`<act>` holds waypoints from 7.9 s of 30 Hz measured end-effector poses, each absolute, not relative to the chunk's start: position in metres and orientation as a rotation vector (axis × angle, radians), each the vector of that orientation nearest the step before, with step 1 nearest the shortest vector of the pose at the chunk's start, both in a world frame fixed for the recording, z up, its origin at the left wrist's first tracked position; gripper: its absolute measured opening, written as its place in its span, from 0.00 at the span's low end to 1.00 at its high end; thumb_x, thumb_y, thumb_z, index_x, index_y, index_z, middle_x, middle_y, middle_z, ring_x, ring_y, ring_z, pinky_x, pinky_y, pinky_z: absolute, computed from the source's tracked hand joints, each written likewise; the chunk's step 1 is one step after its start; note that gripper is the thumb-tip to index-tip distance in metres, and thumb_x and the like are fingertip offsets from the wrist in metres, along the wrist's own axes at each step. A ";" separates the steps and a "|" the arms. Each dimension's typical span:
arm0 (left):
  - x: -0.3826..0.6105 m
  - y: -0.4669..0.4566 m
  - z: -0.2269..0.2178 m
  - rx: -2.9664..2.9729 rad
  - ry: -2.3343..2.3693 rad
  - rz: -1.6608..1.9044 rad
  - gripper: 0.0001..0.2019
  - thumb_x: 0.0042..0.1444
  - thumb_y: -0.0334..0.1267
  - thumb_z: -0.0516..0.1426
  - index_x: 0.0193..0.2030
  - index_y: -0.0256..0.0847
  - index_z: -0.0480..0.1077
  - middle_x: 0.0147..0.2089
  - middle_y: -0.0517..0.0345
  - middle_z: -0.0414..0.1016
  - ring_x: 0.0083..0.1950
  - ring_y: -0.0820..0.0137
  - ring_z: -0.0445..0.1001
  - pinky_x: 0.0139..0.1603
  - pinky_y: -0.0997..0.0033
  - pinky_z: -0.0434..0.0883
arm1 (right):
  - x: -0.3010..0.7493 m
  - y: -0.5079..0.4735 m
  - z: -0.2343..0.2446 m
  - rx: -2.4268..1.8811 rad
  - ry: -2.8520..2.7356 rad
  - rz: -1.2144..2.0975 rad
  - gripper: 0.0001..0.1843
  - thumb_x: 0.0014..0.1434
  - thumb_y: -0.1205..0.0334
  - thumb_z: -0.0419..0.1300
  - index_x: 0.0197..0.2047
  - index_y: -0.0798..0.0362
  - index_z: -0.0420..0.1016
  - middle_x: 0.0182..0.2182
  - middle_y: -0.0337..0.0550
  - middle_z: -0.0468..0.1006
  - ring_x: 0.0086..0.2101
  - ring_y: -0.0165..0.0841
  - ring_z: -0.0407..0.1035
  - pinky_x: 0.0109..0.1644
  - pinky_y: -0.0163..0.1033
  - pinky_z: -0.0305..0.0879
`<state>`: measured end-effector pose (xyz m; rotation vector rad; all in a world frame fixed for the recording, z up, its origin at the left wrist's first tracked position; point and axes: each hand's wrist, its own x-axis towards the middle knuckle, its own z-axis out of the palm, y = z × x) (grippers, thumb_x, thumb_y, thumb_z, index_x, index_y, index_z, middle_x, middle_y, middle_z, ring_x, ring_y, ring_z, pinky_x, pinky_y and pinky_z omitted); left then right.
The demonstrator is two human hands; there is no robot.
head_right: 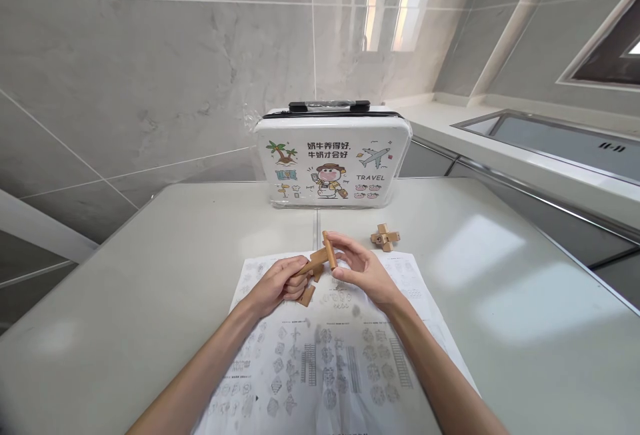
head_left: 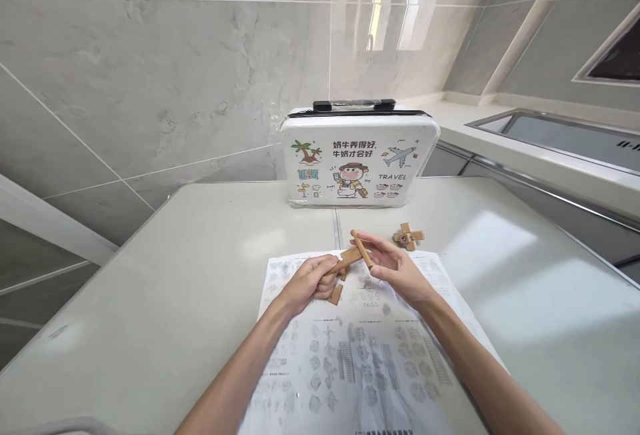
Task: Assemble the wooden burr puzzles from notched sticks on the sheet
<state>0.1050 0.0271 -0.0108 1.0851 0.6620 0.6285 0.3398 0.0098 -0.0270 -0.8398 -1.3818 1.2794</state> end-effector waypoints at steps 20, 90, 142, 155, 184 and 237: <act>0.106 0.027 -0.012 1.107 0.648 0.644 0.24 0.66 0.57 0.61 0.32 0.43 0.57 0.23 0.74 0.48 0.21 0.80 0.44 0.23 0.73 0.44 | 0.345 0.011 -0.028 -0.739 -1.523 1.283 0.34 0.56 0.53 0.79 0.65 0.34 0.78 0.71 0.44 0.68 0.73 0.51 0.56 0.72 0.57 0.64; 0.115 0.021 -0.012 1.679 1.196 1.000 0.15 0.69 0.49 0.58 0.41 0.41 0.79 0.35 0.56 0.78 0.33 0.68 0.67 0.34 0.71 0.62 | 0.330 0.006 -0.024 -0.930 -1.150 1.031 0.37 0.58 0.46 0.75 0.64 0.43 0.65 0.67 0.55 0.70 0.69 0.48 0.64 0.75 0.59 0.60; 0.111 0.022 -0.008 1.713 0.956 0.790 0.17 0.72 0.52 0.55 0.40 0.40 0.71 0.36 0.59 0.76 0.35 0.70 0.69 0.37 0.72 0.64 | 0.349 0.004 -0.012 -0.822 -1.445 1.347 0.30 0.58 0.55 0.77 0.63 0.41 0.79 0.68 0.44 0.72 0.69 0.49 0.64 0.76 0.57 0.59; 0.113 0.020 -0.017 1.668 1.002 0.843 0.16 0.74 0.55 0.50 0.49 0.43 0.65 0.30 0.65 0.67 0.27 0.73 0.63 0.30 0.74 0.62 | 0.327 0.002 -0.032 -0.948 -1.411 1.432 0.37 0.56 0.54 0.77 0.65 0.46 0.70 0.66 0.51 0.74 0.66 0.48 0.68 0.74 0.57 0.61; 0.105 0.016 -0.012 2.178 1.275 0.731 0.32 0.58 0.38 0.61 0.70 0.45 0.63 0.36 0.63 0.74 0.34 0.66 0.74 0.37 0.70 0.66 | 0.311 -0.001 -0.038 -0.965 -1.131 1.485 0.34 0.49 0.50 0.81 0.55 0.48 0.74 0.57 0.54 0.82 0.61 0.49 0.75 0.69 0.57 0.68; 0.124 0.018 -0.026 1.569 1.208 1.034 0.34 0.61 0.38 0.63 0.71 0.43 0.55 0.33 0.68 0.71 0.31 0.74 0.69 0.37 0.73 0.68 | 0.311 -0.004 -0.018 -1.104 -1.312 1.324 0.24 0.64 0.35 0.65 0.34 0.49 0.73 0.25 0.39 0.80 0.26 0.33 0.69 0.34 0.39 0.68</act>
